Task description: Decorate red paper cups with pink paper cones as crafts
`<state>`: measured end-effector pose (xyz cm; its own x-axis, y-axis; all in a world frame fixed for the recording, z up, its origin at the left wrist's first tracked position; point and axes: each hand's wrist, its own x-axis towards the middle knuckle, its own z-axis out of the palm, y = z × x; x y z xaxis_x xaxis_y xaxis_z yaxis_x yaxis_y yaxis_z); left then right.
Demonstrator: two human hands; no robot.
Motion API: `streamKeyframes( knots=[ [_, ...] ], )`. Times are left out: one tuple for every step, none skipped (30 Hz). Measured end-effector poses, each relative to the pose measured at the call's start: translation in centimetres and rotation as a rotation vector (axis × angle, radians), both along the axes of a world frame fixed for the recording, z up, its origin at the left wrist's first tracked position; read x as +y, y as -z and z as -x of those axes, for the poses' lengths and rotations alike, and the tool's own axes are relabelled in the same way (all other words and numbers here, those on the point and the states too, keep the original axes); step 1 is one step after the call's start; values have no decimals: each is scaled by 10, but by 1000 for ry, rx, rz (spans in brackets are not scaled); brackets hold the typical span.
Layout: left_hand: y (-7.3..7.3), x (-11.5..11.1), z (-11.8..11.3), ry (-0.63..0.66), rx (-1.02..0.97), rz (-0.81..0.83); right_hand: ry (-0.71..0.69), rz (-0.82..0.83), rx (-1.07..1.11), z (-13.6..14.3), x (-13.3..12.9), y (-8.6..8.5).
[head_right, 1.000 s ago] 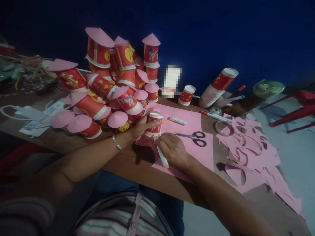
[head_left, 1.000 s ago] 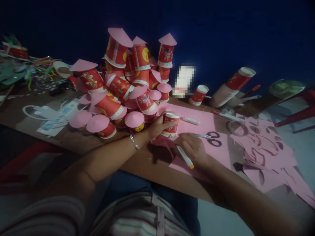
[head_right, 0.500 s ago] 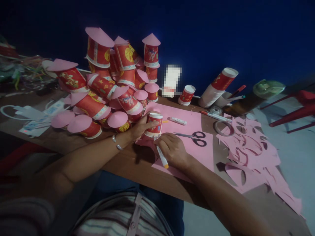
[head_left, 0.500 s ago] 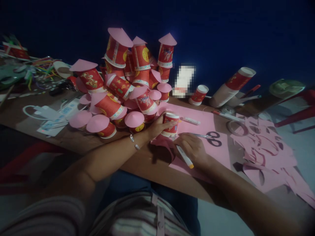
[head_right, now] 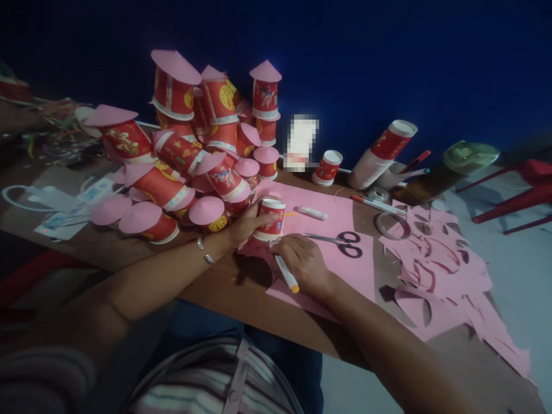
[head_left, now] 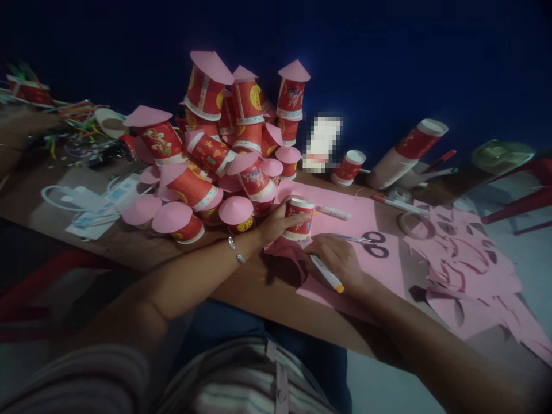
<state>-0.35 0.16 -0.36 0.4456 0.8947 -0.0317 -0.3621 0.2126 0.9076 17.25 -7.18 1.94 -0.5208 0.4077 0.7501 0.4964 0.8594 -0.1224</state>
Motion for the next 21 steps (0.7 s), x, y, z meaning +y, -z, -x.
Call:
streamKeyframes(
  knots=[
    [0,0,0,-2,0,-1,-5,-1,1,0,0,0],
    [0,0,0,-3,1,-2,-8,-3,0,0,0,0],
    [0,0,0,-5,2,-3,-11,-8,-1,0,0,0],
    [0,0,0,-5,4,-2,-13,-13,-4,-1,0,1],
    [-1,0,0,-5,7,2,-13,-18,-7,-1,0,2],
    [-1,0,0,-6,10,7,-12,-22,-12,-1,0,2],
    [-2,-1,0,-11,12,13,-15,-25,-19,-2,0,3],
    [-3,-1,-1,-15,14,15,-18,-27,-24,-2,0,4],
    [-3,-1,-1,-18,15,15,-21,-30,-28,-2,0,4],
    [-4,-1,-1,-19,16,13,-24,-32,-29,-2,0,3],
    [-4,-1,-1,-21,15,11,-26,-34,-28,-2,0,3],
    [-4,-1,-1,-20,15,9,-25,-37,-29,-2,0,2],
    [-4,-1,-1,-18,15,9,-20,-42,-32,-2,0,1],
    [-4,-1,-1,-18,14,12,-16,-46,-38,-2,0,0],
    [-4,-1,-1,-19,13,16,-14,-49,-45,-2,0,-2],
    [-4,-1,-1,-20,10,19,-15,-51,-52,-2,0,-2],
    [-4,-1,-1,-18,6,22,-16,-51,-55,-2,0,-3],
    [-4,-2,-1,-18,2,25,-17,-48,-56,-3,0,-3],
    [-5,-2,-1,-17,-1,29,-17,-44,-55,-3,0,-3],
    [-5,-2,-1,-16,-1,32,-14,-37,-53,-4,0,-3],
    [-5,-2,-1,-18,1,35,-9,-34,-50,-4,0,-2]
  ],
)
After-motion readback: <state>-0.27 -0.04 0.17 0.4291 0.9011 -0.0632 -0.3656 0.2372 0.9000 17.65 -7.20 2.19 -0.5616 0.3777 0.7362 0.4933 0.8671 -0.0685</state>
